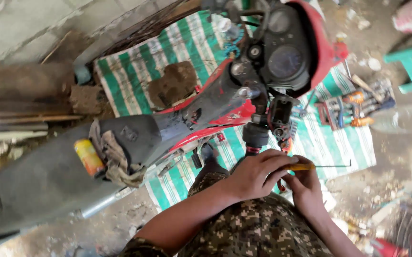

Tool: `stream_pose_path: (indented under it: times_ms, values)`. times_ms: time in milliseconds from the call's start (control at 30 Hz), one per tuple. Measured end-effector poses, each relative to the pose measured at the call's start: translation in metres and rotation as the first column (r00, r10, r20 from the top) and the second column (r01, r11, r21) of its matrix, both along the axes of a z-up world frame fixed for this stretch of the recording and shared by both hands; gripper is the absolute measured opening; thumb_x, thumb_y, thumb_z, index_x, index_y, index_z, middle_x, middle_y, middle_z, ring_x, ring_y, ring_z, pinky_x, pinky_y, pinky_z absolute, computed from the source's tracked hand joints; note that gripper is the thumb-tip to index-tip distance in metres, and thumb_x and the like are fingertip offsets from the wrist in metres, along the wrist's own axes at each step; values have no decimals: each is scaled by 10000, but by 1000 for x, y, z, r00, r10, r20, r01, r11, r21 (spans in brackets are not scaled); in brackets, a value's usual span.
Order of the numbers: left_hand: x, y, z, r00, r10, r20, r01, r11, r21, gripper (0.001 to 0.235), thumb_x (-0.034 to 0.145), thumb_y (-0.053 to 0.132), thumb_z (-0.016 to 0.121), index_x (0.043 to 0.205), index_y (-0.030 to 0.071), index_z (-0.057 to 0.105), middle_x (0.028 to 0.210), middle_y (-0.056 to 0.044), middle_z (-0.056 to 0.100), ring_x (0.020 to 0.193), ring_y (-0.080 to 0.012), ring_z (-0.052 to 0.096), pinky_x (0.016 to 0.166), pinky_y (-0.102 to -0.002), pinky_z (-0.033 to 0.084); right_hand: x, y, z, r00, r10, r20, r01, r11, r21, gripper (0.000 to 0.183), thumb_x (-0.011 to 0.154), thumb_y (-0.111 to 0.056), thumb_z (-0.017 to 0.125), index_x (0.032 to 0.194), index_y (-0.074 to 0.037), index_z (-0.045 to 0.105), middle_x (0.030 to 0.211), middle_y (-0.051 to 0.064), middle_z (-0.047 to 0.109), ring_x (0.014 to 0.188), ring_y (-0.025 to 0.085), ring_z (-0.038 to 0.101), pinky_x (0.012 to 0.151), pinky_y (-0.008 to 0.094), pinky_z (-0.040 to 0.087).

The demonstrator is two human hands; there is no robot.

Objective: The person works on the handlebar area of a red motorcycle, initially adjusting the right grip and brake lever. They then use a screwdriver to work on the instrument cluster and surrounding components near the speedometer.

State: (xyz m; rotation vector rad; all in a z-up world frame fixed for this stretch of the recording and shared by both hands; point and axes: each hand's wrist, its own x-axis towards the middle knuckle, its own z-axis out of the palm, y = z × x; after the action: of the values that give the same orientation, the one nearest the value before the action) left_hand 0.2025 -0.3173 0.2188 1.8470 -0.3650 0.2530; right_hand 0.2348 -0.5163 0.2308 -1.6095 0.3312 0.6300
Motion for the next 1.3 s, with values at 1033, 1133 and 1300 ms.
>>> stream_pose_path:
  times_ms: [1033, 1133, 1300]
  values:
    - [23, 31, -17, 920, -185, 346, 230, 969, -92, 175, 1057, 131, 809, 1147, 25, 703, 1032, -109, 772, 870, -254, 768, 790, -381, 661, 74, 28, 138, 483, 820, 306, -132, 413, -901, 299, 1084, -186, 713, 1357, -89, 786, 893, 30, 727, 613, 242, 650, 566, 419, 523]
    - [15, 28, -33, 923, -190, 335, 247, 959, -137, 233, 1044, 113, 827, 1210, 17, 694, 1036, -150, 782, 858, -268, 776, 783, -400, 693, 81, 28, 141, 449, 854, 263, -201, 384, -901, 325, 1073, -207, 714, 1374, -100, 774, 864, 29, 695, 574, 250, 615, 540, 435, 501]
    - [14, 26, -29, 947, -195, 257, 258, 936, -240, 271, 1046, 152, 801, 1246, 29, 666, 1032, -160, 780, 839, -273, 770, 725, -390, 671, 81, 18, 134, 365, 907, 208, -138, 274, -952, 356, 1091, -223, 734, 1437, -153, 776, 917, 22, 656, 614, 256, 600, 544, 426, 524]
